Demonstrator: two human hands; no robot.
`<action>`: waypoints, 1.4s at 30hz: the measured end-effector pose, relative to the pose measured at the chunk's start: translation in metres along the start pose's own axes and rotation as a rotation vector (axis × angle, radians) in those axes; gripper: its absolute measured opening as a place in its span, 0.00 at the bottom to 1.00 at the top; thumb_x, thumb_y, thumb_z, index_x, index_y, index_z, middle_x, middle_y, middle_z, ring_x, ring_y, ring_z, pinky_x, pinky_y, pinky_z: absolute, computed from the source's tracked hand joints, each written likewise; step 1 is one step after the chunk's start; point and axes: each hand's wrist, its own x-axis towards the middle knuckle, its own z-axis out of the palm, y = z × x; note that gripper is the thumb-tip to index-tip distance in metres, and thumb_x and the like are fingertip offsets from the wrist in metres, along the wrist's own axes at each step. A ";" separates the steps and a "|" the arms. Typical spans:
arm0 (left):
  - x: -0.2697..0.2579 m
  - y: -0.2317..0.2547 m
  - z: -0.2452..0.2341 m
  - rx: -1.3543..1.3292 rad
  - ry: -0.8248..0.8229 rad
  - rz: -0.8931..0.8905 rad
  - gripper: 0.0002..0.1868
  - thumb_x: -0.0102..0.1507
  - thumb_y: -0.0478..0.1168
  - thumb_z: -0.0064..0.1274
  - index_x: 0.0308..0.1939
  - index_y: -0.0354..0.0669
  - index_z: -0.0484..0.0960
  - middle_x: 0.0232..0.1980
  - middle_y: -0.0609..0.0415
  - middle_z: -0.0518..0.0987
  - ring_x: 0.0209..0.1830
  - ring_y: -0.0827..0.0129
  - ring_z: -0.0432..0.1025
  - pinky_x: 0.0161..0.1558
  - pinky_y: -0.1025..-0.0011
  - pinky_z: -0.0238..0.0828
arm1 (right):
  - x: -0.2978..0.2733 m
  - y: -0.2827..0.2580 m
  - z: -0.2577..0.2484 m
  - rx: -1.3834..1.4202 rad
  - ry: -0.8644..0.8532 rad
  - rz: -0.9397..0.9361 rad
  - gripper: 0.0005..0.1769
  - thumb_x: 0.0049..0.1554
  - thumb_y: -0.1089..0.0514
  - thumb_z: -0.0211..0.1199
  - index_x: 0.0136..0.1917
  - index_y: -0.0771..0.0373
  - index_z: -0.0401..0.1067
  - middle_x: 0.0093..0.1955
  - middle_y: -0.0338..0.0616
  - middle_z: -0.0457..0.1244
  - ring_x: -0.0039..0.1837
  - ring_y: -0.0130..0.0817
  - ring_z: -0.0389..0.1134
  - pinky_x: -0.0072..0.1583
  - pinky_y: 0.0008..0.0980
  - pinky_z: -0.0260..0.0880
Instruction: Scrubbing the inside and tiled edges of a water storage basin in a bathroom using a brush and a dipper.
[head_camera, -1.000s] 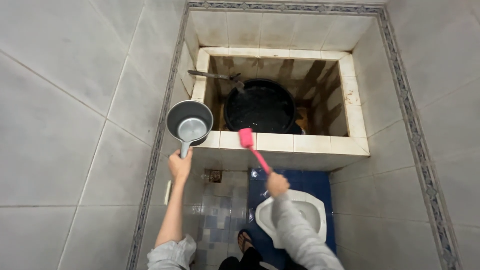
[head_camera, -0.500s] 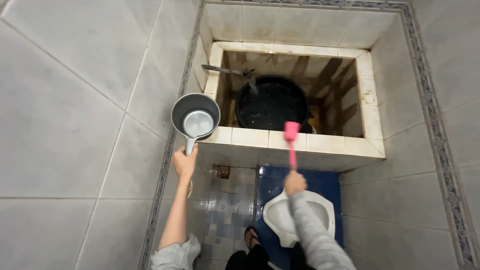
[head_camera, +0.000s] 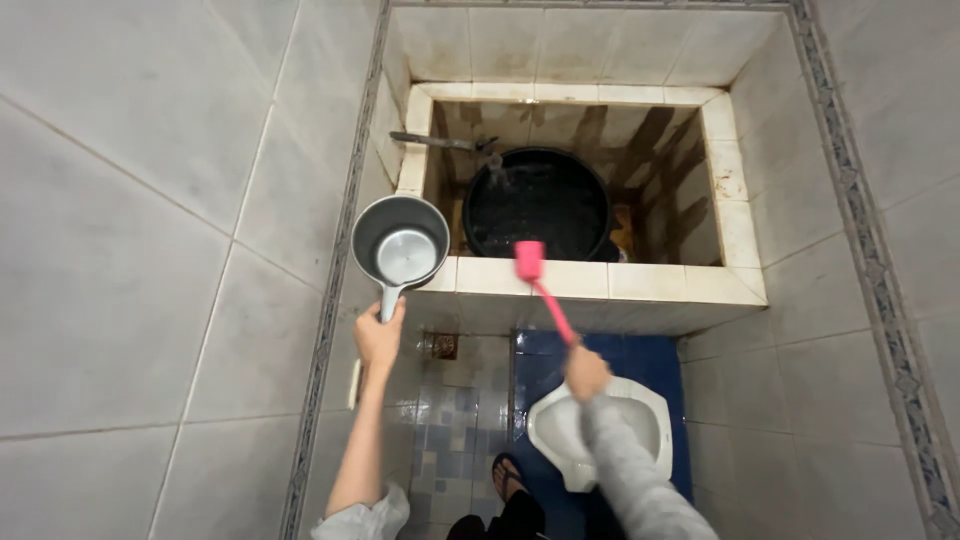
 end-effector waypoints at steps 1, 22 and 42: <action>0.000 0.000 0.005 -0.043 0.024 0.011 0.22 0.59 0.54 0.64 0.36 0.36 0.86 0.22 0.42 0.78 0.21 0.59 0.74 0.31 0.59 0.69 | 0.005 0.027 -0.013 -0.059 0.027 0.078 0.19 0.64 0.43 0.51 0.54 0.53 0.78 0.45 0.58 0.71 0.49 0.61 0.74 0.50 0.58 0.76; -0.041 0.088 0.083 -0.065 -0.112 0.047 0.23 0.59 0.55 0.63 0.42 0.37 0.87 0.28 0.38 0.81 0.31 0.50 0.80 0.37 0.57 0.73 | -0.016 0.038 -0.065 -0.097 -0.022 -0.092 0.29 0.59 0.54 0.56 0.74 0.42 0.65 0.43 0.58 0.71 0.47 0.60 0.74 0.49 0.57 0.75; -0.112 0.146 0.159 -0.035 -0.163 -0.020 0.23 0.60 0.54 0.63 0.41 0.35 0.87 0.28 0.36 0.80 0.29 0.49 0.79 0.38 0.58 0.72 | 0.011 0.160 -0.084 -0.088 -0.051 -0.045 0.32 0.61 0.54 0.53 0.79 0.46 0.59 0.41 0.57 0.71 0.45 0.57 0.75 0.48 0.58 0.75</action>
